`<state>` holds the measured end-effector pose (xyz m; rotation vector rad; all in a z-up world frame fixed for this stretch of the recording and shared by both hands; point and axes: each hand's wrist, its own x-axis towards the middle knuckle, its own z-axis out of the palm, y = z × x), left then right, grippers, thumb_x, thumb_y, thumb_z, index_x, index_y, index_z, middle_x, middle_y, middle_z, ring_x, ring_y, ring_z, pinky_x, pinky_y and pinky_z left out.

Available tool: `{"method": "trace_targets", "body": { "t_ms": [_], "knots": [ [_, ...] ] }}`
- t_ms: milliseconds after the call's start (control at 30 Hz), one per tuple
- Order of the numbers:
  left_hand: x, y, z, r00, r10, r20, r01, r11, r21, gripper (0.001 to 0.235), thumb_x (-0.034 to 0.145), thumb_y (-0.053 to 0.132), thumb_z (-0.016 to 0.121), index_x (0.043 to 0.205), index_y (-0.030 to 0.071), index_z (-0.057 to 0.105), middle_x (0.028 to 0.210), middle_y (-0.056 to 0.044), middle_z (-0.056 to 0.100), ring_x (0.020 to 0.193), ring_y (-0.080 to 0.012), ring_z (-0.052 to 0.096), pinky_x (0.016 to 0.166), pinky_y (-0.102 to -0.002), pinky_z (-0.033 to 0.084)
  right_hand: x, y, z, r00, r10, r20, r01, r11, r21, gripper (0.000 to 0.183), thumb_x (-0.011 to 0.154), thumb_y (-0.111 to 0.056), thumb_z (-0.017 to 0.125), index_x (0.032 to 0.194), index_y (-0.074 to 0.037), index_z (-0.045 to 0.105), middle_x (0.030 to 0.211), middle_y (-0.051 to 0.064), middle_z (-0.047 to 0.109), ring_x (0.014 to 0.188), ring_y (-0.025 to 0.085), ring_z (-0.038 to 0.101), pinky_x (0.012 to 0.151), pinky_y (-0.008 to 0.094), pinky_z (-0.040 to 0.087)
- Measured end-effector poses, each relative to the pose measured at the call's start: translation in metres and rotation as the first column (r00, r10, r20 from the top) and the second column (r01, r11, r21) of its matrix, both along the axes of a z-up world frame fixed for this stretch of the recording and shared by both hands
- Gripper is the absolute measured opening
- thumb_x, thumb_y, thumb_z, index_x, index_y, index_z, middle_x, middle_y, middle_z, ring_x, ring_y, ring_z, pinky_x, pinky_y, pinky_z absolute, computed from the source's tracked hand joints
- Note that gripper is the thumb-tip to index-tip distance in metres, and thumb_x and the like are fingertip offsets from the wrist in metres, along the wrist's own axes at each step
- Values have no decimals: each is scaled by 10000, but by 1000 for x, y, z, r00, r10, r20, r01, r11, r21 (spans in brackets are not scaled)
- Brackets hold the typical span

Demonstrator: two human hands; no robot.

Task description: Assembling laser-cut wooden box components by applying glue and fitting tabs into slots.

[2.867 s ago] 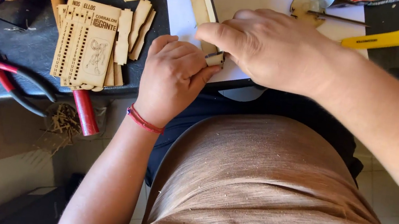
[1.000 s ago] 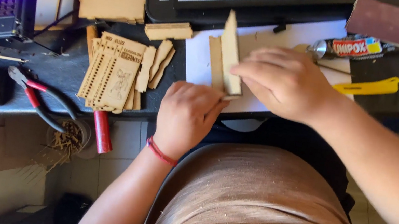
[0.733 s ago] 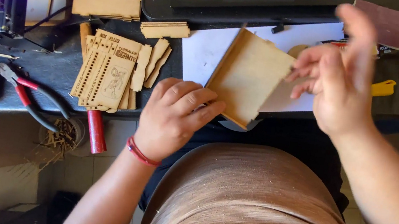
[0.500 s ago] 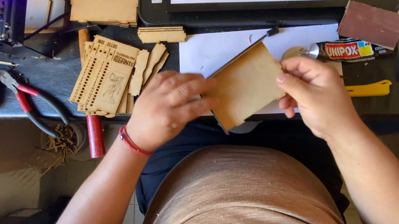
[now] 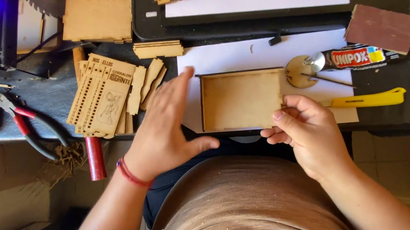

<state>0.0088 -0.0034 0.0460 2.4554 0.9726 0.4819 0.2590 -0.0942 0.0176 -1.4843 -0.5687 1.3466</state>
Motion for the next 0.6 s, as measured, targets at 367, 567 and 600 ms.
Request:
{"method": "trace_targets", "body": {
  "t_ms": [367,567,600],
  "knots": [
    [14,38,2,917,-131,-376,118,991,-57,1483,528,706,958,1590,216,46,1381,-190,436,1327,-460,363,1167,-591,183,18,50,56,73,64,995,-714,700,7,403,883,-204,754,1203,27,674,974,129,674,877,283,626,836,431,517],
    [20,38,-10,948,-68,-309,130,974,184,1328,477,684,869,1549,174,273,1306,-72,533,1175,-334,491,1078,-494,335,-6,111,21,-122,351,928,-809,507,-298,115,897,-67,594,793,-80,546,841,77,566,779,292,551,685,441,453],
    [19,38,-11,949,-52,-311,122,971,208,1299,482,704,852,1529,156,312,1264,-73,556,1141,-338,511,1062,-486,351,-6,113,12,-139,294,946,-827,490,-274,161,855,38,528,738,-68,499,772,97,524,719,318,516,641,453,417]
  ]
}}
